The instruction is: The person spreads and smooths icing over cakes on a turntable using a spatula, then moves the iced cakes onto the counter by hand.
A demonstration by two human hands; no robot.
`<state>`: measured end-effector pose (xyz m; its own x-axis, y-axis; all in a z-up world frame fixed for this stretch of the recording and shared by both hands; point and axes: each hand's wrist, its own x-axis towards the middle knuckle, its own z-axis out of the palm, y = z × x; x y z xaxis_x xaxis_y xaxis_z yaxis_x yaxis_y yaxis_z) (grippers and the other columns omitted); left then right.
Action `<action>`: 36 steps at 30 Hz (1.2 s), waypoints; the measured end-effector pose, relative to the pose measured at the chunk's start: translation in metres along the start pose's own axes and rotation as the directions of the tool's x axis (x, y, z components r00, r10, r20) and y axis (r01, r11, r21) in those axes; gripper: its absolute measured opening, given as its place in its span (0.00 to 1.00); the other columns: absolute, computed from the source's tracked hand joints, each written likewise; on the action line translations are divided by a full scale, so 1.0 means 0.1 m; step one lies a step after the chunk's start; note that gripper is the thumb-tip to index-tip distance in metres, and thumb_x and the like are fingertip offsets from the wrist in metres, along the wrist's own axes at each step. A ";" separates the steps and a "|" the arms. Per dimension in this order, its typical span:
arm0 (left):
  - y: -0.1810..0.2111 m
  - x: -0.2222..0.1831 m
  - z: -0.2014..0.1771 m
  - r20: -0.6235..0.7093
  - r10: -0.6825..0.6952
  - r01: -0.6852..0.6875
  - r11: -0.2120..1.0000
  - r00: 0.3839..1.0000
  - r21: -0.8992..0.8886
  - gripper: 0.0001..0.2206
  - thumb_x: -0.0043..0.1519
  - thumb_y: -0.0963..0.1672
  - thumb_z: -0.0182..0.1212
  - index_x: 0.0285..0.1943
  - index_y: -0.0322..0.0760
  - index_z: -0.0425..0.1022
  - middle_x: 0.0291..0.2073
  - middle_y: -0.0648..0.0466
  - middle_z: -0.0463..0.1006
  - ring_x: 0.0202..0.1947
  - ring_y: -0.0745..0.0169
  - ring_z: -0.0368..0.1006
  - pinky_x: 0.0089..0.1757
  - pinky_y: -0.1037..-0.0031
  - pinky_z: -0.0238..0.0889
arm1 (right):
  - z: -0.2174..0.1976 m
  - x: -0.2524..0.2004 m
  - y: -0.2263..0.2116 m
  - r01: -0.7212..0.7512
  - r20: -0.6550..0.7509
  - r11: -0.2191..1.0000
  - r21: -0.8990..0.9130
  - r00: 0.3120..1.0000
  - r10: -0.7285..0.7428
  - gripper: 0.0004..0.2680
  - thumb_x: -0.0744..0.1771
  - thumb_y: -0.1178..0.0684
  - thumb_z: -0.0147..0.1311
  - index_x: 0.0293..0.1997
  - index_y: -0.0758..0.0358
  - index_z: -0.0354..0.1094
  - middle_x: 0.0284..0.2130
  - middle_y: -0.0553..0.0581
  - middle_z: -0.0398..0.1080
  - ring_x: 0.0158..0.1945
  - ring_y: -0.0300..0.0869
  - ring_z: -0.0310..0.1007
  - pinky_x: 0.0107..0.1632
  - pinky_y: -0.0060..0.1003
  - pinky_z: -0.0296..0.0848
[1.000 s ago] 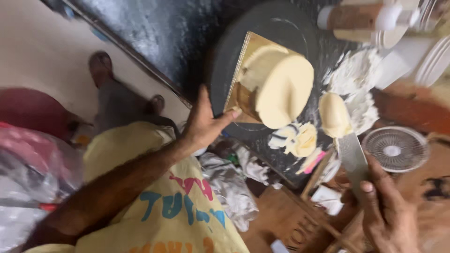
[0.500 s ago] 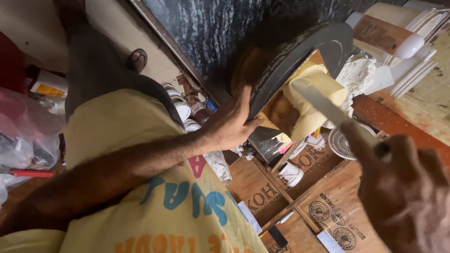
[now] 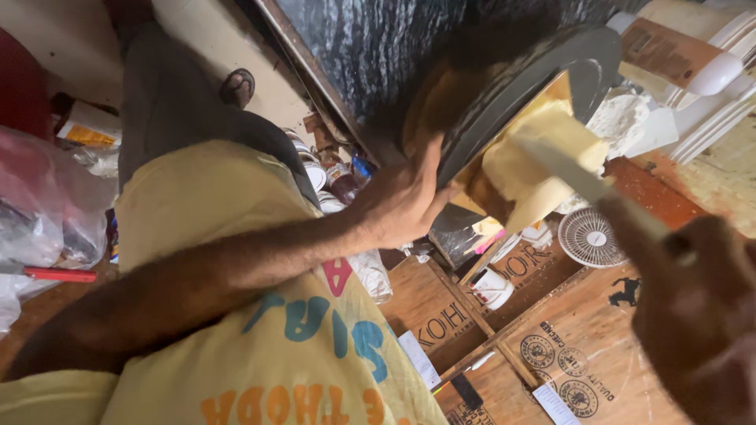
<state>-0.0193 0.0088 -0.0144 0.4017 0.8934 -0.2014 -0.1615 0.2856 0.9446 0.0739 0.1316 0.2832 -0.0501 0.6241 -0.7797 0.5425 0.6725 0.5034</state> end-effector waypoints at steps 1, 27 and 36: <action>0.01 0.04 -0.03 -0.014 0.000 0.001 0.998 1.000 0.066 0.30 0.67 0.46 0.59 0.69 0.17 0.49 0.53 0.22 0.67 0.35 0.34 0.78 0.27 0.58 0.72 | -0.03 -0.06 -0.12 0.034 0.013 0.994 -0.107 0.999 -0.033 0.20 0.71 0.58 0.51 0.72 0.37 0.67 0.33 0.51 0.59 0.27 0.38 0.60 0.32 0.31 0.66; 0.15 0.44 -0.60 -0.023 0.113 -0.095 0.915 0.993 0.391 0.16 0.73 0.40 0.57 0.69 0.26 0.72 0.62 0.46 0.77 0.62 0.61 0.70 0.63 0.71 0.59 | 5.98 -0.87 -2.49 -0.203 0.408 -0.359 0.911 0.314 0.857 0.16 0.71 0.51 0.56 0.68 0.57 0.68 0.43 0.67 0.66 0.49 0.54 0.66 0.58 0.47 0.65; 0.21 0.25 -0.25 0.015 0.265 -0.264 0.956 0.964 0.127 0.16 0.82 0.44 0.53 0.72 0.26 0.68 0.62 0.50 0.74 0.61 0.63 0.68 0.64 0.72 0.60 | 5.78 -0.59 -2.58 0.059 0.349 -0.425 0.903 0.476 0.807 0.13 0.71 0.54 0.52 0.64 0.51 0.71 0.42 0.62 0.68 0.46 0.50 0.71 0.52 0.44 0.71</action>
<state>-0.0350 0.0463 -0.0057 0.3580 0.9318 0.0596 -0.1459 -0.0072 0.9893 0.4216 -0.3090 -0.0157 0.7070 0.7008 -0.0949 0.5235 -0.6088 -0.5960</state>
